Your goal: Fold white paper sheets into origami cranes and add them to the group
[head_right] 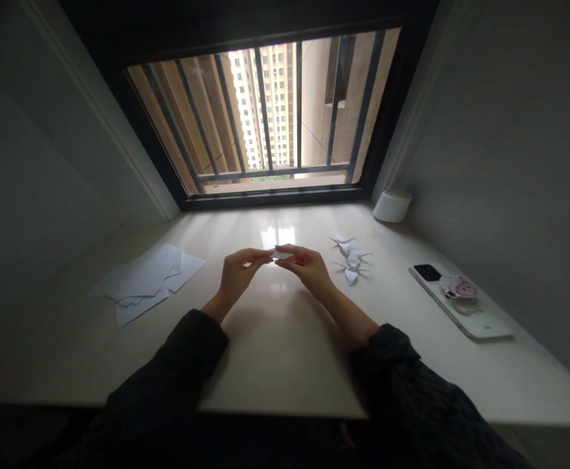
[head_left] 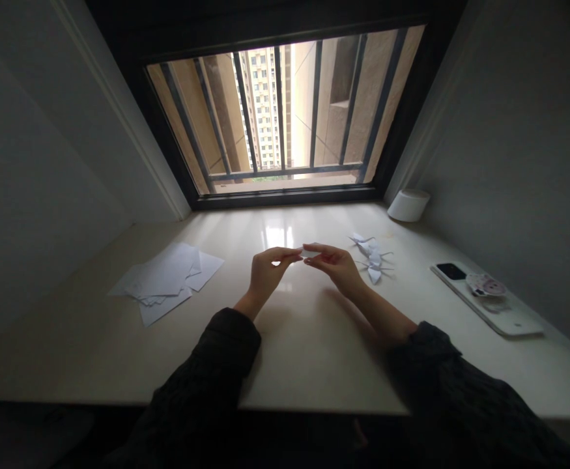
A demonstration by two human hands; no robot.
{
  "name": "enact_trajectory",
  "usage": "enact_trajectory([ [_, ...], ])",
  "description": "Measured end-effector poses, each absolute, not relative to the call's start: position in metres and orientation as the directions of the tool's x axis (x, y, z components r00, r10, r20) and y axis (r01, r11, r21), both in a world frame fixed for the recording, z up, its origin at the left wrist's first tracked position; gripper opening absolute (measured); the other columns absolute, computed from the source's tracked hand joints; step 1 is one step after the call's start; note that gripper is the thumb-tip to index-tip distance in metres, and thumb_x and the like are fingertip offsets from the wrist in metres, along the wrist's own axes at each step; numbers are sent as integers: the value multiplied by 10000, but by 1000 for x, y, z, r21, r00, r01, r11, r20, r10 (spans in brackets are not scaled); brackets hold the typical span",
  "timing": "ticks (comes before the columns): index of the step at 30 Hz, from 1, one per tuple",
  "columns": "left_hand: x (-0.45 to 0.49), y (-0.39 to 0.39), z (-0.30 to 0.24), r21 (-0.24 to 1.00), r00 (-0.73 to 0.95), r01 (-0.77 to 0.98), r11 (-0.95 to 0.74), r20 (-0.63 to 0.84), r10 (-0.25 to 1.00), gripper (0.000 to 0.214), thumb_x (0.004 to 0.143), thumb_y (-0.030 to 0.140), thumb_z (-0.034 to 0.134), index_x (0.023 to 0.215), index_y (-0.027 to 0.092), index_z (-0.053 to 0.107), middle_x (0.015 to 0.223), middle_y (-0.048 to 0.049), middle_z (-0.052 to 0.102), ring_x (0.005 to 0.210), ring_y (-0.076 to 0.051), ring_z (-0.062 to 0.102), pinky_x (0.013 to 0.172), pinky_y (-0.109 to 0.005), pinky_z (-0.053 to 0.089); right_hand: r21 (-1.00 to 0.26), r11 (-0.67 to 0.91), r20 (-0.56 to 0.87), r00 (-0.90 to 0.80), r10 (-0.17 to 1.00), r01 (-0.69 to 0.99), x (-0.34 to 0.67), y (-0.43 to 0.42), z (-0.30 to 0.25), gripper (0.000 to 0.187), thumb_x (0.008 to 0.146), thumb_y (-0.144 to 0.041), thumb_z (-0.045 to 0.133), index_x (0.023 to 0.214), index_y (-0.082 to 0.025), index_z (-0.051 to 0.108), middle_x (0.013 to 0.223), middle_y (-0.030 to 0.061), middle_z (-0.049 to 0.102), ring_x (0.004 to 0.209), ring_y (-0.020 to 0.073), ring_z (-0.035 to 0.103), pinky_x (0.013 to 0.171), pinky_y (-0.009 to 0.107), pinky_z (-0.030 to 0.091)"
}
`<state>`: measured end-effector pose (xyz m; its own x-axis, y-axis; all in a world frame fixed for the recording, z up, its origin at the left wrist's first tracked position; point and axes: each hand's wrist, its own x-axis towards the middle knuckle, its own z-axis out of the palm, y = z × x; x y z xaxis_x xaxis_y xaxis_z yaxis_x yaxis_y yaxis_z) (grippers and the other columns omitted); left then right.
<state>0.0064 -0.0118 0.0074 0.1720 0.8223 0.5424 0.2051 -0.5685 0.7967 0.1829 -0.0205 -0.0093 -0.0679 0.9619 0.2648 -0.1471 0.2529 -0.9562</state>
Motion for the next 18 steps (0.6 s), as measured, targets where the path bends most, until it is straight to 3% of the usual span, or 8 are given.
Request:
enact_trajectory([
  [5,8,-15,9,823,169,157,-546,523,836,276,752,333,691,1006,226,715,926,-50,738,821,-208,703,779,-333,556,-952,252,265,-53,963,-176,182,-21,-9,369,595,-304,816,949,-236,737,787,29,739,760,193,676,824,397,529],
  [11,9,-14,5,826,153,151,-544,524,838,174,741,329,700,881,235,744,869,-33,743,819,-208,701,791,-339,552,-935,287,310,-83,947,-209,180,-20,-11,263,625,-313,793,878,-252,751,907,32,733,779,185,671,775,372,552],
  [18,10,-12,2,863,165,124,-490,469,867,173,720,337,716,858,238,749,869,-38,744,837,-216,698,799,-352,548,-934,311,321,-32,947,-174,178,-21,-9,161,652,-321,771,801,-262,759,852,17,740,745,170,652,695,333,548],
])
